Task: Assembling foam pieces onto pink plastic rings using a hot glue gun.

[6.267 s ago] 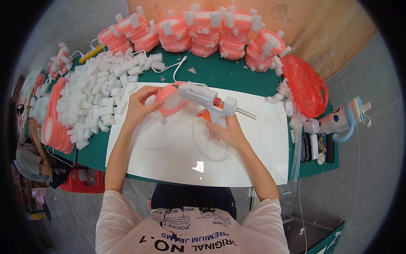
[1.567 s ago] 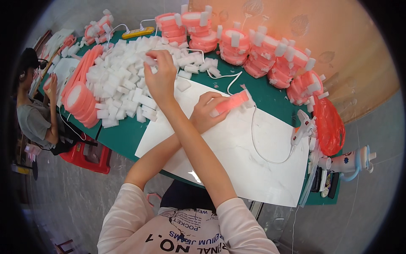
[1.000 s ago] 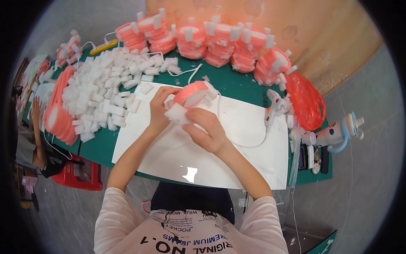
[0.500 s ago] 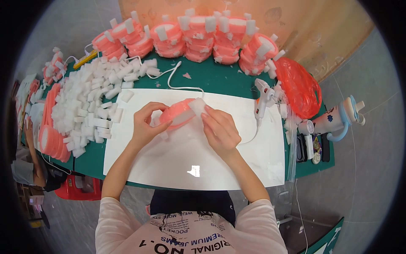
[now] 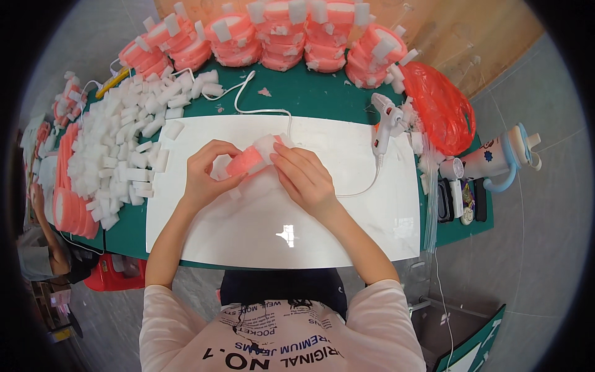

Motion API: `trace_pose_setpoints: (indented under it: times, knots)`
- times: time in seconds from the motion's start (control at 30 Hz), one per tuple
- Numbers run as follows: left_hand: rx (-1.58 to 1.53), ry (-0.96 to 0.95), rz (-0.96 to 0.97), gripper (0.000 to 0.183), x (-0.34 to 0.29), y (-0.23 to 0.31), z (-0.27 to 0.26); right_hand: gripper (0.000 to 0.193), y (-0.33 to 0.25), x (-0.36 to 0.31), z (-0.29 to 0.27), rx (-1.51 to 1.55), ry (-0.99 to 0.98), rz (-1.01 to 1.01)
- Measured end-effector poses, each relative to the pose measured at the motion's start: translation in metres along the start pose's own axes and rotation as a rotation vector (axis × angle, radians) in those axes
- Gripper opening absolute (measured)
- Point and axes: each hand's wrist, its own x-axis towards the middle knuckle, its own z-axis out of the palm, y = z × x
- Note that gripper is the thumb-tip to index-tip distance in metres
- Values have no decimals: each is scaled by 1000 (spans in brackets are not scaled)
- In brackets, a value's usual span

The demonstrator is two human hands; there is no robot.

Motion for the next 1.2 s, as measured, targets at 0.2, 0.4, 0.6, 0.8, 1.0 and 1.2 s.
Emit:
trace_pose_setpoints:
  times: [0.2, 0.4, 0.6, 0.8, 1.0, 1.2]
  knots:
    - [14, -16, -46, 28, 1, 2, -4, 34, 0, -2, 3, 48, -48, 31]
    - [-12, -53, -21, 28, 2, 4, -4, 44, -3, 1, -2, 109, -110, 128]
    - [-8, -46, -7, 30, 2, 1, -4, 47, -1, 2, -1, 80, -197, 131]
    - [16, -85, -72, 31, 3, 6, -7, 48, 0, 3, -2, 131, -205, 204]
    - [29, -115, -134, 32, 2, 6, -9, 48, -2, 5, -2, 146, -254, 216]
    - [18, -123, -184, 33, 3, 5, -9, 48, -2, 10, -6, 147, -293, 258]
